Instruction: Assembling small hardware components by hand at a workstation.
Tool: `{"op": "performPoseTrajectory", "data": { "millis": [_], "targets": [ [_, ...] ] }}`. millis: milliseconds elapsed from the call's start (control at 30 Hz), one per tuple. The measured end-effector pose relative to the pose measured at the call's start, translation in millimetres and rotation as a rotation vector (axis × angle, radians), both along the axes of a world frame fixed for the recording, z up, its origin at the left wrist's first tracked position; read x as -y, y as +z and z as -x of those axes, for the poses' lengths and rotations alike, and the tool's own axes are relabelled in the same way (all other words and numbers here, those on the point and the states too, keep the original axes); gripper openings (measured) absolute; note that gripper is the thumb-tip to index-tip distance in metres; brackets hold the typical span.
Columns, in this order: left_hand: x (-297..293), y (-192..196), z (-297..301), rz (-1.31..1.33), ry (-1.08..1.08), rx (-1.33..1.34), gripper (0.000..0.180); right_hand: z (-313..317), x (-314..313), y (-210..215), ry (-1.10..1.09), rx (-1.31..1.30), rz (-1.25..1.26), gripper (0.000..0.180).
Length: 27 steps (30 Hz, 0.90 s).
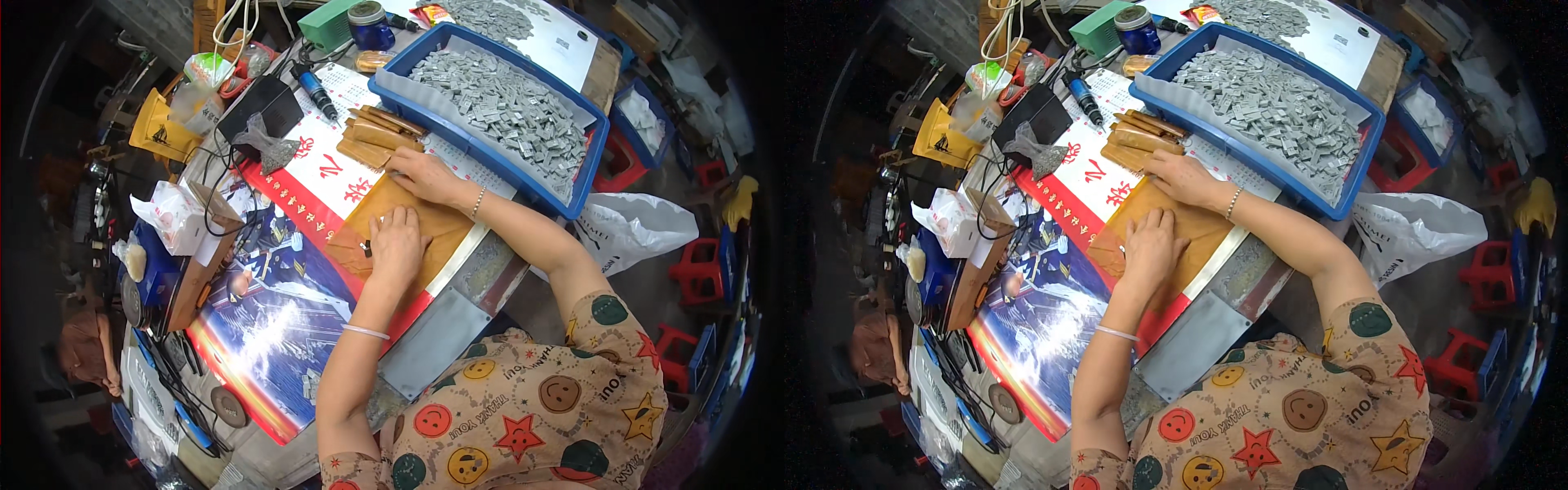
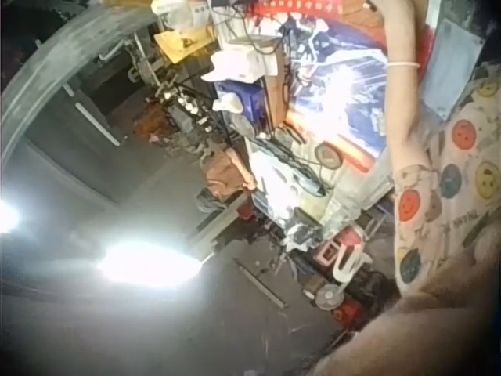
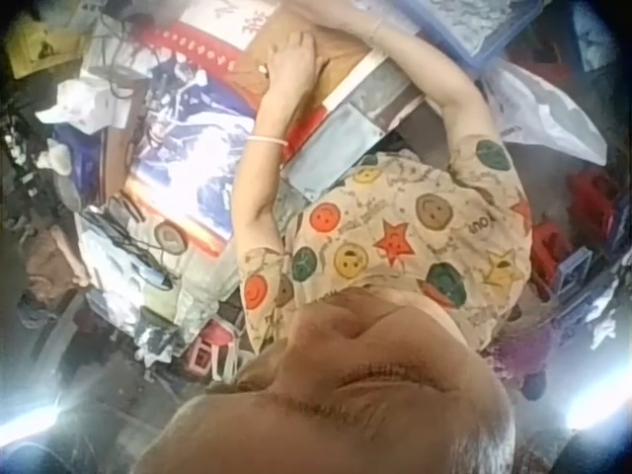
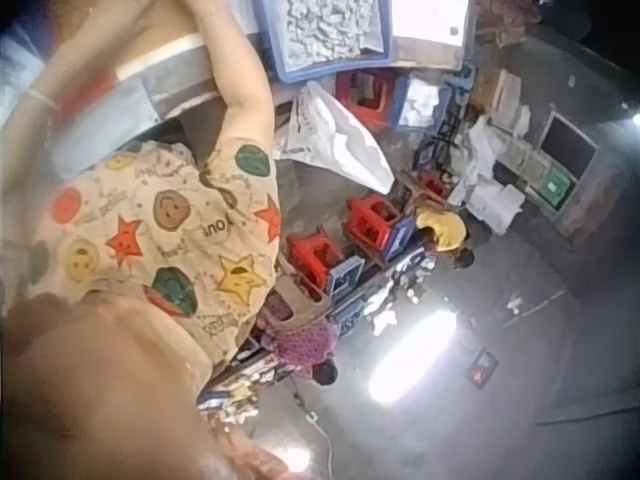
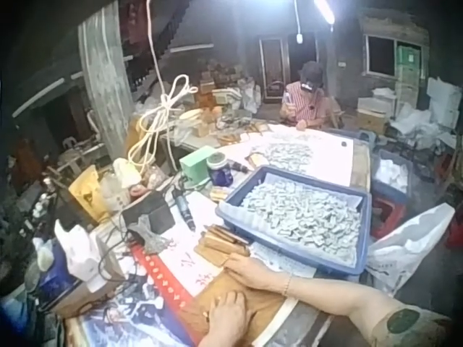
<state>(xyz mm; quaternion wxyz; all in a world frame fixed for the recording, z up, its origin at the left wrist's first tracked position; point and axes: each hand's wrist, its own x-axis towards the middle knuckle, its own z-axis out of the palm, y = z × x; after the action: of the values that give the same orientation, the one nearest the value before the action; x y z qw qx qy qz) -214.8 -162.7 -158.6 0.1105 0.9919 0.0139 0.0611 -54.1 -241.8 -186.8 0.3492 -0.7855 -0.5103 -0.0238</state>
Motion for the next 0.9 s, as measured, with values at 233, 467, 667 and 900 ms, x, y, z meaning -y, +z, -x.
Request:
{"op": "performPoseTrajectory", "data": {
  "millis": [233, 467, 667, 900],
  "targets": [
    [-3.2, -3.7, 1.1, 0.031, 0.009, 0.015, 0.042, 4.5, -5.7, 2.7, 0.036, 0.017, 0.043, 0.023],
    [-3.4, 1.0, 5.2, 0.101, -0.013, 0.017, 0.041, 0.0, -5.8, 6.8, 0.038, -0.06, -0.106, 0.027],
    [1.1, 19.3, 17.1, 0.152, -0.038, 0.009, 0.043, 2.1, 18.4, 26.0, 0.032, -0.309, -0.091, 0.026],
    [3.9, 16.7, 19.2, 0.141, -0.044, 0.0, 0.042, 10.5, 34.4, 23.7, 0.092, -0.153, -0.074, 0.02]
  ]
}}
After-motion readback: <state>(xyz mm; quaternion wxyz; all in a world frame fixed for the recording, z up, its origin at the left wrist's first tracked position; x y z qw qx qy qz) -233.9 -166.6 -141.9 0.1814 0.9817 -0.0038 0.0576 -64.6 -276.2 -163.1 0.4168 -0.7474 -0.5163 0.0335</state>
